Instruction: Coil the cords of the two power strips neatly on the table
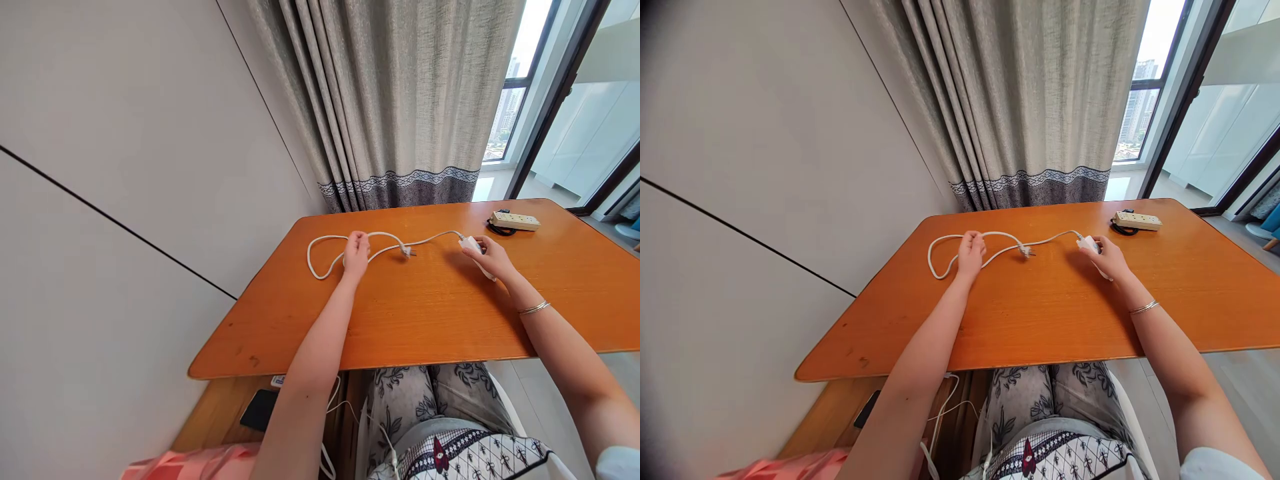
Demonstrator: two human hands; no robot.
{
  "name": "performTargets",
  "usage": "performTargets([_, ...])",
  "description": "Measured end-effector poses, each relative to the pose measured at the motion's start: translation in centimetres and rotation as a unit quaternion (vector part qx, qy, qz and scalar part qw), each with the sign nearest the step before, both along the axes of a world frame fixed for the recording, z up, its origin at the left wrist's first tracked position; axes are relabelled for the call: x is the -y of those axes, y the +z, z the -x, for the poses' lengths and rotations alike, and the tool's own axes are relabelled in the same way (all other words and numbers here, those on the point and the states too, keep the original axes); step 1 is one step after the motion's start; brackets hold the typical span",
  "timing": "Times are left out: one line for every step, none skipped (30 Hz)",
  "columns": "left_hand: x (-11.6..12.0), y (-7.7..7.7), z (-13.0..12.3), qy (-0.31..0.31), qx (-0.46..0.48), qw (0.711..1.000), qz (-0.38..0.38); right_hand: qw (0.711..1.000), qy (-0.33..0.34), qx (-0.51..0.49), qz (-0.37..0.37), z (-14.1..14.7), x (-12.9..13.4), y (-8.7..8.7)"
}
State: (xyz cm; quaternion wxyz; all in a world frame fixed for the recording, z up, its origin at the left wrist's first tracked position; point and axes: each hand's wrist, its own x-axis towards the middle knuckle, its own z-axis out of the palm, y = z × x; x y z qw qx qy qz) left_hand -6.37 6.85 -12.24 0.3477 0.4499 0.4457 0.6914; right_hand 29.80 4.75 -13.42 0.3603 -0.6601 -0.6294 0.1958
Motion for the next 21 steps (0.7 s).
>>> performTargets([-0.5,0.1,0.7,0.01,0.046,0.999,-0.014,1.0,-0.004,0.022,0.005,-0.3,0.0,0.2])
performTargets([-0.9,0.2,1.5,0.028,0.084,0.996,-0.026,0.999,-0.01,0.047,0.011,-0.7,0.0,0.4])
performTargets([-1.4,0.3,2.4,0.058,0.119,0.991,-0.034,0.997,-0.018,0.075,0.019,-1.0,0.1,0.6])
performTargets([-1.7,0.4,3.4,0.095,0.153,0.983,-0.036,0.994,-0.027,0.103,0.028,-1.4,0.2,0.9])
performTargets([-2.0,0.4,4.5,0.132,0.186,0.973,-0.035,0.99,-0.037,0.13,0.036,-1.8,0.2,1.1])
performTargets([-2.3,0.3,5.5,0.166,0.219,0.961,-0.03,0.986,-0.047,0.155,0.041,-2.2,0.3,1.3])
performTargets([-2.5,0.3,6.6,0.187,0.232,0.954,-0.026,0.982,-0.058,0.177,0.046,-2.7,0.3,1.4])
performTargets([-2.6,0.2,7.6,0.201,0.239,0.95,-0.023,0.977,-0.067,0.196,0.051,-3.3,0.3,1.5])
performTargets([-2.7,0.0,8.6,0.214,0.246,0.945,-0.02,0.972,-0.074,0.215,0.059,-3.8,0.3,1.5])
performTargets([-2.7,-0.1,9.4,0.225,0.25,0.941,-0.017,0.966,-0.08,0.235,0.066,-4.5,0.2,1.4])
performTargets([-2.7,-0.3,10.1,0.236,0.254,0.938,-0.016,0.96,-0.085,0.257,0.072,-5.1,0.1,1.3])
performTargets([-2.7,-0.4,10.8,0.246,0.257,0.934,-0.014,0.953,-0.09,0.279,0.074,-5.7,0.0,1.1])
performTargets([-2.7,-0.6,11.3,0.257,0.26,0.931,-0.013,0.947,-0.096,0.299,0.075,-6.3,0.0,1.0])
performTargets([-2.7,-0.7,11.7,0.267,0.263,0.927,-0.013,0.94,-0.103,0.315,0.077,-6.9,0.0,0.9])
performTargets([-2.8,-0.8,12.1,0.277,0.265,0.924,-0.012,0.936,-0.112,0.325,0.081,-7.4,0.0,0.9])
performTargets([-2.8,-0.9,12.3,0.285,0.268,0.92,-0.01,0.932,-0.124,0.328,0.091,-7.8,0.0,1.0])
performTargets([-2.9,-1.0,12.6,0.293,0.269,0.917,-0.009,0.93,-0.136,0.325,0.107,-8.3,0.1,1.1])
performTargets([-3.0,-1.0,12.7,0.299,0.27,0.915,-0.006,0.928,-0.147,0.318,0.125,-8.7,0.2,1.3])
performTargets([-3.0,-1.1,12.8,0.304,0.27,0.914,-0.004,0.927,-0.159,0.308,0.144,-9.0,0.3,1.4])
performTargets([-3.1,-1.1,12.9,0.308,0.268,0.913,-0.002,0.925,-0.173,0.298,0.163,-9.4,0.4,1.6])
performTargets([-3.2,-1.2,12.9,0.313,0.266,0.912,0.001,0.922,-0.189,0.287,0.179,-9.8,0.4,1.7])
